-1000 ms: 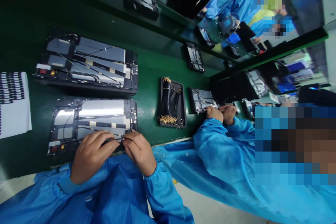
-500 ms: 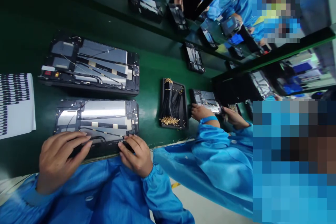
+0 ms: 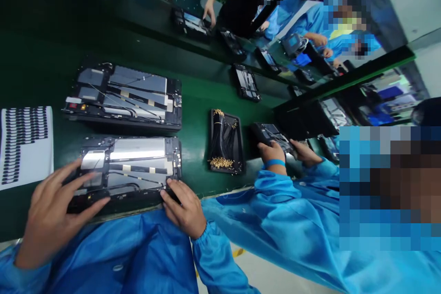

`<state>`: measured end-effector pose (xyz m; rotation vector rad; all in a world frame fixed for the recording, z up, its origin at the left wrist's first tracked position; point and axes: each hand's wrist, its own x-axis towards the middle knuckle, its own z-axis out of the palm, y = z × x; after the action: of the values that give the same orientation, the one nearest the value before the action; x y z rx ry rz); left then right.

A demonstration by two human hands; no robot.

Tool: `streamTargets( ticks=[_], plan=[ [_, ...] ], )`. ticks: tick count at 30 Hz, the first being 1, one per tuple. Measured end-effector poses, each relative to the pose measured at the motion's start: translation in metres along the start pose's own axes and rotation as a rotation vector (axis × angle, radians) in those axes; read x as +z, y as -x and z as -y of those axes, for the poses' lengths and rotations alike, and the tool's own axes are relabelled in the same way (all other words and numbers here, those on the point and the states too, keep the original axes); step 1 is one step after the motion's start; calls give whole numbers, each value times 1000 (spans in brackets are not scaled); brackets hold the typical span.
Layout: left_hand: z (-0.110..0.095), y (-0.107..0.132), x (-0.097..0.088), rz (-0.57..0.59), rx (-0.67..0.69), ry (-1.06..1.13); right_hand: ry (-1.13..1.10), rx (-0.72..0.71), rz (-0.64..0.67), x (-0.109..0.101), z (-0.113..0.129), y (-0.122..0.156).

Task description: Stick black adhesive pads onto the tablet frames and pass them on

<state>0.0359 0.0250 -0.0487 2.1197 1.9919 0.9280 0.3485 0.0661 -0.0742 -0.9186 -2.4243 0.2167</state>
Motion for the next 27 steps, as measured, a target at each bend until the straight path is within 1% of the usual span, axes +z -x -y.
streamTargets(
  ticks=[3,4,5,7,8,10,12,14,15,17,18,20,22,24,25,27],
  plan=[
    [19,7,2,110,-17,-52,-16,201,-35,2,-1,-6],
    [26,10,4,133,-5,-69,-11,246,-22,3,-3,-7],
    [32,14,6,141,8,-81,1,257,4,5,-5,-9],
    [41,21,10,120,36,-88,36,201,51,8,-9,-8],
    [43,26,11,98,41,-88,50,166,54,8,-10,-7],
    [44,34,7,56,31,-91,53,121,18,6,-9,-3],
    [38,39,-3,27,18,-102,19,101,-47,-3,-4,-1],
    [29,34,-20,-11,8,-114,-26,98,-105,-17,1,-8],
    [24,26,-29,-35,6,-116,-41,103,-128,-24,2,-16],
    [20,-2,-45,-72,-2,-99,-61,109,-166,-35,-2,-41],
    [21,-22,-51,-84,-6,-79,-68,110,-188,-37,-7,-57],
    [30,-67,-58,-79,-11,-8,-90,107,-244,-34,-22,-94],
    [43,-111,-58,-24,-45,81,-108,109,-296,-24,-40,-130],
    [57,-145,-53,27,-103,172,-115,117,-327,-11,-56,-158],
    [62,-155,-49,48,-128,221,-124,122,-328,-5,-62,-167],
    [69,-162,-40,51,-169,314,-165,148,-318,6,-71,-173]
  ],
)
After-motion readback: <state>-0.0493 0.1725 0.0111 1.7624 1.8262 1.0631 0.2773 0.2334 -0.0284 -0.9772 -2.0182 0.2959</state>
